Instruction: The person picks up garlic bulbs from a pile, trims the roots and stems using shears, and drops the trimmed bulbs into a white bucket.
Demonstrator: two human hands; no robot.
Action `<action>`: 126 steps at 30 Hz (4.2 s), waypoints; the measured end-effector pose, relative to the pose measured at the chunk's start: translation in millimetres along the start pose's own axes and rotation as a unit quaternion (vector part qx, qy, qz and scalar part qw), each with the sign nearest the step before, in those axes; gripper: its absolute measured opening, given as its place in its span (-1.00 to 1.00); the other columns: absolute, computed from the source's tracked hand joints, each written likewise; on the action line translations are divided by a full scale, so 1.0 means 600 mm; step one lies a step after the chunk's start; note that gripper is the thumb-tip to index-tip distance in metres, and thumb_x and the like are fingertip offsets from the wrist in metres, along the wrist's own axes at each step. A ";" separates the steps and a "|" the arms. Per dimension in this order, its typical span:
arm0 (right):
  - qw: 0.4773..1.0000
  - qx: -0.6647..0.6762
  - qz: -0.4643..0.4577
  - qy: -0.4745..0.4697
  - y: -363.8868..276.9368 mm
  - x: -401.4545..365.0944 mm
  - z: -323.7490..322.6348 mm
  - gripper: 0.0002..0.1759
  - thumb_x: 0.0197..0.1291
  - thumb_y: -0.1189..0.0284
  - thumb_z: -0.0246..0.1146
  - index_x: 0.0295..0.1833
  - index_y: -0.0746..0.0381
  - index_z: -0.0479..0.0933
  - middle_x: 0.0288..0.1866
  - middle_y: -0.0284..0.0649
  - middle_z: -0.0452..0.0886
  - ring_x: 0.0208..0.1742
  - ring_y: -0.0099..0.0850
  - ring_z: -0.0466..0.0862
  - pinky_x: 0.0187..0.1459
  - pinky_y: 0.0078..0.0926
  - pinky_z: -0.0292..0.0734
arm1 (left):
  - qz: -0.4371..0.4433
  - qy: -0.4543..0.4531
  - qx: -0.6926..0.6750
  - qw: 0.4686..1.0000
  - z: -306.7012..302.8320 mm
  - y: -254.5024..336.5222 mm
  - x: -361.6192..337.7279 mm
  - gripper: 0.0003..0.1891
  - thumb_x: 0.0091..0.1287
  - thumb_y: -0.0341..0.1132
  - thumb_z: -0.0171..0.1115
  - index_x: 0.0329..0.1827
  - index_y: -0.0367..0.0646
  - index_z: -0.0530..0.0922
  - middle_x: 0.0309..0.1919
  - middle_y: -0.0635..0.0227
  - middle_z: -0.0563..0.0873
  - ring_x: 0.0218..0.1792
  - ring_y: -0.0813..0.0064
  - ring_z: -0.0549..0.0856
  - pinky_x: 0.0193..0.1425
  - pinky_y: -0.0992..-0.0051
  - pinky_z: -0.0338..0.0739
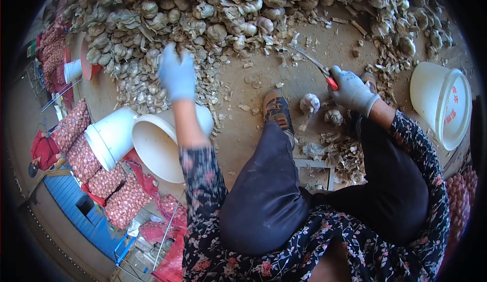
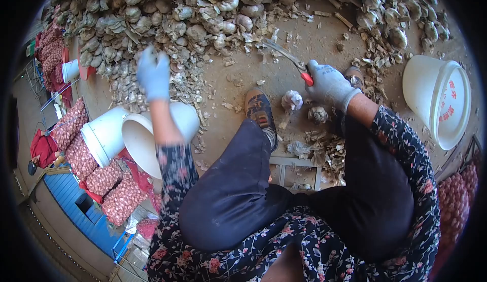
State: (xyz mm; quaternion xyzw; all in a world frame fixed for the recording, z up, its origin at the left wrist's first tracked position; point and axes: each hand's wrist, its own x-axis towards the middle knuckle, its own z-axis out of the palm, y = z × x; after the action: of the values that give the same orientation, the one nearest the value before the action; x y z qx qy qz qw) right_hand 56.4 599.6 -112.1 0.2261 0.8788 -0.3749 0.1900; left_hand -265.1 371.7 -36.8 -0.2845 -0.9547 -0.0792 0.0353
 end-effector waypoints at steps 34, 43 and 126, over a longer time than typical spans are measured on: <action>0.977 -0.156 -0.131 0.069 -0.112 0.018 -0.045 -0.52 0.05 0.21 0.26 -0.02 0.29 0.33 -0.22 -0.05 0.53 -0.16 -0.09 0.60 -0.06 -0.15 0.46 | -0.085 -0.279 -0.649 0.702 0.052 0.149 -0.115 -0.39 -0.06 -0.47 0.37 0.13 -0.26 0.36 -0.12 0.32 0.63 -0.12 0.54 0.64 0.03 0.50 0.56; 0.997 0.035 -0.052 0.036 -0.051 0.011 -0.021 -0.72 0.20 0.32 0.12 -0.16 0.30 0.31 -0.36 0.10 0.59 -0.26 0.07 0.62 -0.19 -0.05 0.51 | -0.075 -0.319 -0.825 0.461 0.091 0.150 -0.137 -0.41 0.02 -0.58 0.28 0.19 -0.17 0.40 0.01 0.26 0.59 -0.06 0.36 0.67 0.06 0.39 0.63; 0.979 -0.160 -0.100 0.081 -0.045 -0.034 -0.041 -0.57 0.15 0.20 0.20 -0.01 0.27 0.34 -0.21 -0.04 0.54 -0.14 -0.13 0.62 -0.09 -0.12 0.47 | -0.129 -0.301 -0.743 0.584 0.087 0.220 -0.168 -0.36 0.05 -0.54 0.30 0.24 -0.21 0.28 0.00 0.23 0.56 -0.07 0.43 0.66 -0.02 0.41 0.68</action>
State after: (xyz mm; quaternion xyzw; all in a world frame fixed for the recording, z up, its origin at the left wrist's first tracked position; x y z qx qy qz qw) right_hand 54.8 596.3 -70.1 0.1329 0.9581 -0.2269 0.1136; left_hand -109.8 435.2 -82.4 -0.0931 -0.5456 -0.6749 -0.4880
